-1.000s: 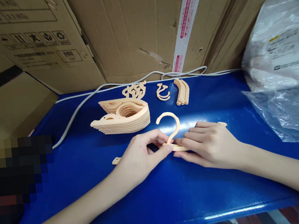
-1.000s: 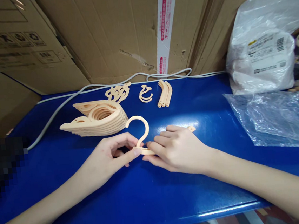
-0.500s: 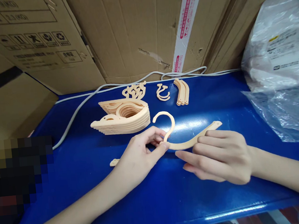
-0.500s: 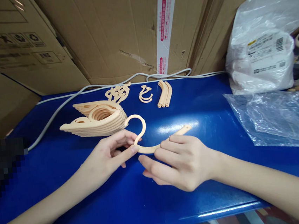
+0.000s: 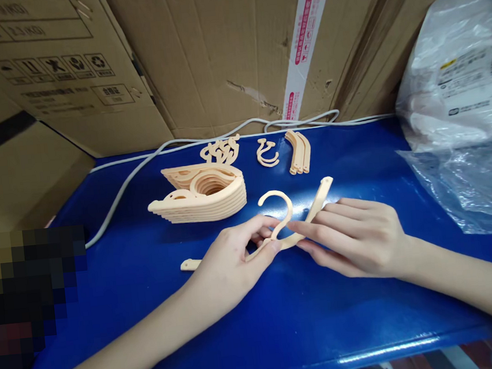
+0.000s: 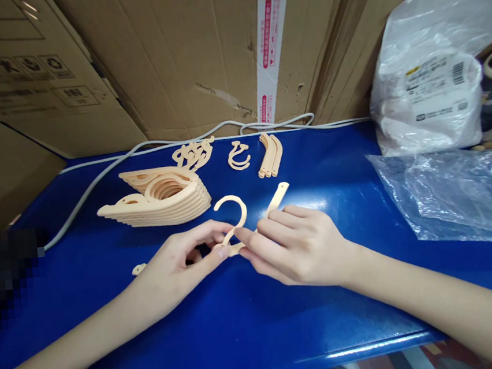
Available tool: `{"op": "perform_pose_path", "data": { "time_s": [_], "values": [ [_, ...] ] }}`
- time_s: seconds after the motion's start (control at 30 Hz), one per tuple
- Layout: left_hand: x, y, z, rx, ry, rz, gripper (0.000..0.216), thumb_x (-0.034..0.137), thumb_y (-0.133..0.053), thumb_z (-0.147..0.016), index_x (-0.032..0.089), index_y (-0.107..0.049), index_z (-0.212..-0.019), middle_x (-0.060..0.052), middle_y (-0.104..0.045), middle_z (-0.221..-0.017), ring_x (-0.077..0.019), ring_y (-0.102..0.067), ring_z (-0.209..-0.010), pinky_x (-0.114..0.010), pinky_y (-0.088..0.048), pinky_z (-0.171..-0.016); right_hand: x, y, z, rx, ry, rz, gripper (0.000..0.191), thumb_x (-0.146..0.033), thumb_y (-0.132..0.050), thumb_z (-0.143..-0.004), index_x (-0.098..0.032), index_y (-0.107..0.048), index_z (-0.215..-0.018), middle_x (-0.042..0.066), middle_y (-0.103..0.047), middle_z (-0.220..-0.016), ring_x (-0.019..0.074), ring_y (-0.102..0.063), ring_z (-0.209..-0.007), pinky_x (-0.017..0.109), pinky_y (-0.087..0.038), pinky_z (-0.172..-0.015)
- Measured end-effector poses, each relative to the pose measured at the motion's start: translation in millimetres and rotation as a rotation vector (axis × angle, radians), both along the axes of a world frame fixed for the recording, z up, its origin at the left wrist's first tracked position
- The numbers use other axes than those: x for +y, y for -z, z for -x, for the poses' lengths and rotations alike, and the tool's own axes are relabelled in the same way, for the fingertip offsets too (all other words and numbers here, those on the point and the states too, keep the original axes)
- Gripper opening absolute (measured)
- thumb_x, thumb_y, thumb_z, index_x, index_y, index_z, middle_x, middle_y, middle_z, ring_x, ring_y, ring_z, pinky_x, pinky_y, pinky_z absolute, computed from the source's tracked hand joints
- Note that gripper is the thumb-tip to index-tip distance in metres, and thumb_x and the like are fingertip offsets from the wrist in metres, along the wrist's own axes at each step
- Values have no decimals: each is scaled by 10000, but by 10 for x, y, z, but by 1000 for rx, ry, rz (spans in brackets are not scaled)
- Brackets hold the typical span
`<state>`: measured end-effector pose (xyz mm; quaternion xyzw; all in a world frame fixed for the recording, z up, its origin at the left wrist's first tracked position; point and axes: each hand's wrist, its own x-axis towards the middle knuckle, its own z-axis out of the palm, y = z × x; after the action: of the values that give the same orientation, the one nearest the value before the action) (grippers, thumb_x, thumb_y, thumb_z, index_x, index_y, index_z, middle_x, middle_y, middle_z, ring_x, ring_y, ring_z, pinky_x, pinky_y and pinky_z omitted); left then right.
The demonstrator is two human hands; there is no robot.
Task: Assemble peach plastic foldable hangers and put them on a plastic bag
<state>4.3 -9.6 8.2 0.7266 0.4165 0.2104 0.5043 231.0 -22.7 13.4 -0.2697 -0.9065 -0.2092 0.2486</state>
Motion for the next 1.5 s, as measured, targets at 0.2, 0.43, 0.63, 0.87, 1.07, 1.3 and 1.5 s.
{"op": "perform_pose_path", "data": {
  "time_s": [0.2, 0.43, 0.63, 0.87, 1.07, 1.3, 1.5],
  "values": [
    [-13, -8, 2, 42, 22, -45, 213, 324, -557, -962, 279, -643, -1151, 65, -657, -845, -78, -518, -657, -191, -354, -567, 14, 0, 18, 3, 26, 11, 177, -229, -575, -940, -110, -665, -1035, 26, -705, -728, 132, -602, -602, 285, -415, -532],
    [-30, -9, 12, 56, 36, -70, 208, 350, -556, -971, 297, -645, -1151, 73, -669, -861, -88, -557, -704, -192, -375, -605, 19, 3, 17, 5, 39, 17, 146, -218, -566, -945, -122, -666, -994, 30, -717, -738, 131, -612, -613, 292, -416, -544],
    [-18, -17, -4, 70, 50, -100, 200, 351, -548, -982, 296, -641, -1150, 76, -678, -878, -94, -598, -762, -196, -412, -678, 15, -5, 20, 6, 43, 19, 142, -223, -564, -949, -128, -664, -985, 26, -716, -733, 132, -611, -610, 295, -419, -542],
    [-60, 10, 0, 80, 102, -271, 176, 312, -510, -1009, 267, -638, -1121, 61, -685, -1056, -102, -631, -930, -204, -449, -808, 14, 2, 29, 13, 39, 34, 154, -209, -570, -947, -113, -688, -975, 26, -711, -714, 136, -606, -607, 293, -423, -562],
    [-86, 16, 30, 200, 243, -572, 218, 289, -550, -976, 207, -588, -1174, 7, -673, -951, -160, -638, -881, -254, -453, -645, 29, -10, 35, 11, 149, 150, 236, -302, -518, -986, -158, -679, -891, 25, -678, -718, 147, -607, -650, 293, -404, -587],
    [-49, 31, 64, 352, 356, -730, 388, 243, -482, -1003, 230, -440, -1389, -8, -651, -1100, -179, -611, -962, -296, -482, -701, 141, -55, -39, 1, 305, 196, 185, -284, -501, -981, -156, -624, -927, 58, -647, -810, 188, -579, -738, 308, -422, -634],
    [-32, 6, 64, 365, 369, -783, 257, 237, -429, -1024, 207, -561, -1242, -14, -660, -1049, -190, -598, -937, -302, -490, -689, 231, -38, -121, -87, 366, 183, 88, -165, -481, -940, -168, -567, -918, 56, -633, -843, 203, -564, -762, 324, -430, -660]
  ]
}}
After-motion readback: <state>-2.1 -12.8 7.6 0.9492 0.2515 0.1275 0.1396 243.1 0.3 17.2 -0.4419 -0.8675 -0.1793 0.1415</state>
